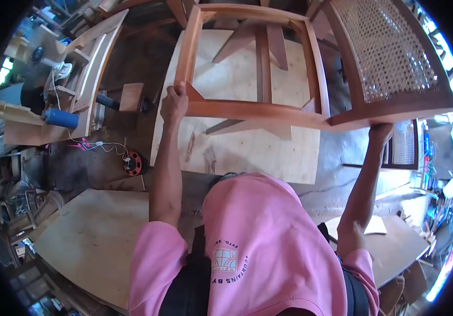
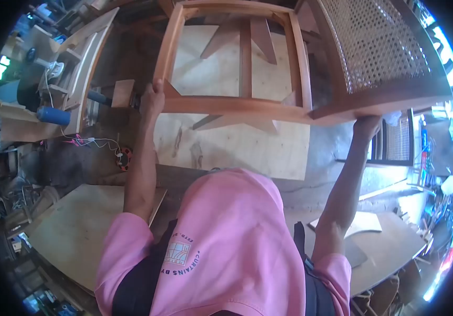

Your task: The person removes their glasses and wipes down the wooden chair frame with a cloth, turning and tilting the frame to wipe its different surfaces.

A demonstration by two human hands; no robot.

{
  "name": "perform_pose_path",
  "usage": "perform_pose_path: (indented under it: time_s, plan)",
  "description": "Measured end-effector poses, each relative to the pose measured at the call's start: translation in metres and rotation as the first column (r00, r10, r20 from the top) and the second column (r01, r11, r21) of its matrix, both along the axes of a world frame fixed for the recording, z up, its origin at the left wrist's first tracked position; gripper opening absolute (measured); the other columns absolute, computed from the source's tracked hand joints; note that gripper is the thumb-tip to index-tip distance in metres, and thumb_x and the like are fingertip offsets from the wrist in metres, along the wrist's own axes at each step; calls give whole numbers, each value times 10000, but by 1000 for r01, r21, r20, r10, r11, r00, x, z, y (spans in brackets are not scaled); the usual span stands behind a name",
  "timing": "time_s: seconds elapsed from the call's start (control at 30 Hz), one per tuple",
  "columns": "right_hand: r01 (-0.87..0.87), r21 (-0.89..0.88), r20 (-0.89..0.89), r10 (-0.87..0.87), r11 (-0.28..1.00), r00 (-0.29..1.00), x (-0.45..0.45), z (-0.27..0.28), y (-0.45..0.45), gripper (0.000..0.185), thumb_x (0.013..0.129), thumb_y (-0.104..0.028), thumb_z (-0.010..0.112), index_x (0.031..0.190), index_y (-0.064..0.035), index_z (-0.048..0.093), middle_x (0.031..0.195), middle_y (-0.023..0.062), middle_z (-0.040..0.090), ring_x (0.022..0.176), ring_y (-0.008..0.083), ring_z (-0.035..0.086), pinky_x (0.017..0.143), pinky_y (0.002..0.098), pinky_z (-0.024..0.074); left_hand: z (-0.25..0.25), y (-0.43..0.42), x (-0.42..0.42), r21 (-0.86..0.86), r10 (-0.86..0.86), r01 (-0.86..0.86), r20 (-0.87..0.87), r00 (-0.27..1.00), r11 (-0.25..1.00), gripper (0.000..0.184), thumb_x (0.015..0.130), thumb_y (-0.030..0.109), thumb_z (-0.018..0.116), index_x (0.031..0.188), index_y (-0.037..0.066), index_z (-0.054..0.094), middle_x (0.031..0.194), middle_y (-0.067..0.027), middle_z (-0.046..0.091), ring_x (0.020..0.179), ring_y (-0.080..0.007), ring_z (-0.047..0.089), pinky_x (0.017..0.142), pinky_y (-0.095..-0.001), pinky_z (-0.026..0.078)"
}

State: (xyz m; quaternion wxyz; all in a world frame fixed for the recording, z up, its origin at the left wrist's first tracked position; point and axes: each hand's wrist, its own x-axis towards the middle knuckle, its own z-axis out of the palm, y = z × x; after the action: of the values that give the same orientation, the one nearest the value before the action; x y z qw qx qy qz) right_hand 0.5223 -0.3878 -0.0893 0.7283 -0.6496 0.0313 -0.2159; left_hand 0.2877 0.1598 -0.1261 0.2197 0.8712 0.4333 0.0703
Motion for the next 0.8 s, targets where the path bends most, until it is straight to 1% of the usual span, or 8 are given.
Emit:
perform_pose_path:
  time_s: [0.07,0.27,0.33,0.43,0.53,0.63,0.7,0.8]
  plan:
    - [201,-463,176,-132,864,975,-10,8,-35,455,934,-365,390,1174,6,496,1106,150,562,996,248,558,848,378,467,-1,0,0,-9,3,-3,-12,1000,1000,596,911,580,267,1103,49,456,951,-280,623,915,-443,601,776,-526,473]
    - [759,-444,630,-436,477,643,-142,132,-45,359,881,-311,492,1045,4,536,960,135,584,821,229,600,701,326,528,6,10,-1,-80,-34,27,-83,996,996,646,897,598,241,1143,46,470,1006,-261,621,997,-436,574,872,-515,429]
    - [601,-707,561,-223,371,797,-177,102,-35,337,854,-273,542,1043,6,539,930,121,576,790,218,591,704,320,520,19,16,4,-128,-81,70,-84,993,989,652,897,589,236,1157,40,476,1043,-258,611,1026,-432,561,895,-504,415]
    - [-127,-492,129,216,861,968,-200,57,82,265,815,-45,579,1073,-47,516,989,64,531,901,164,531,786,303,463,-6,33,29,-107,-87,87,6,996,990,657,897,572,243,1178,31,488,1109,-249,592,1071,-420,540,907,-486,411]
    - [-312,-719,-44,409,621,912,-153,-18,154,349,734,-41,613,1078,-40,553,1081,139,554,1009,280,539,851,389,428,6,14,27,-94,-23,28,48,999,995,640,895,567,261,1168,41,503,1114,-255,587,1076,-414,538,906,-487,413]
    - [-45,-967,76,456,250,887,-162,-38,247,362,728,-198,630,1038,-20,578,1058,149,541,1032,341,490,900,456,339,13,13,27,-92,-20,18,-25,999,996,637,893,571,267,1169,48,505,1117,-259,584,1076,-418,537,902,-490,416]
    - [-236,-875,71,594,422,801,-177,-57,310,465,717,-173,670,1148,-66,531,1124,150,531,1138,346,457,961,481,327,1,21,30,-45,-38,39,25,999,998,631,893,566,275,1131,42,534,1126,-258,578,1079,-417,534,891,-484,426]
    - [-83,-955,134,661,286,739,-203,-46,350,518,705,-169,647,1199,-114,499,1186,151,495,1201,344,406,973,486,325,-6,31,31,-92,-52,51,-4,999,994,639,900,558,285,1110,19,557,1139,-263,565,1085,-413,530,889,-474,429]
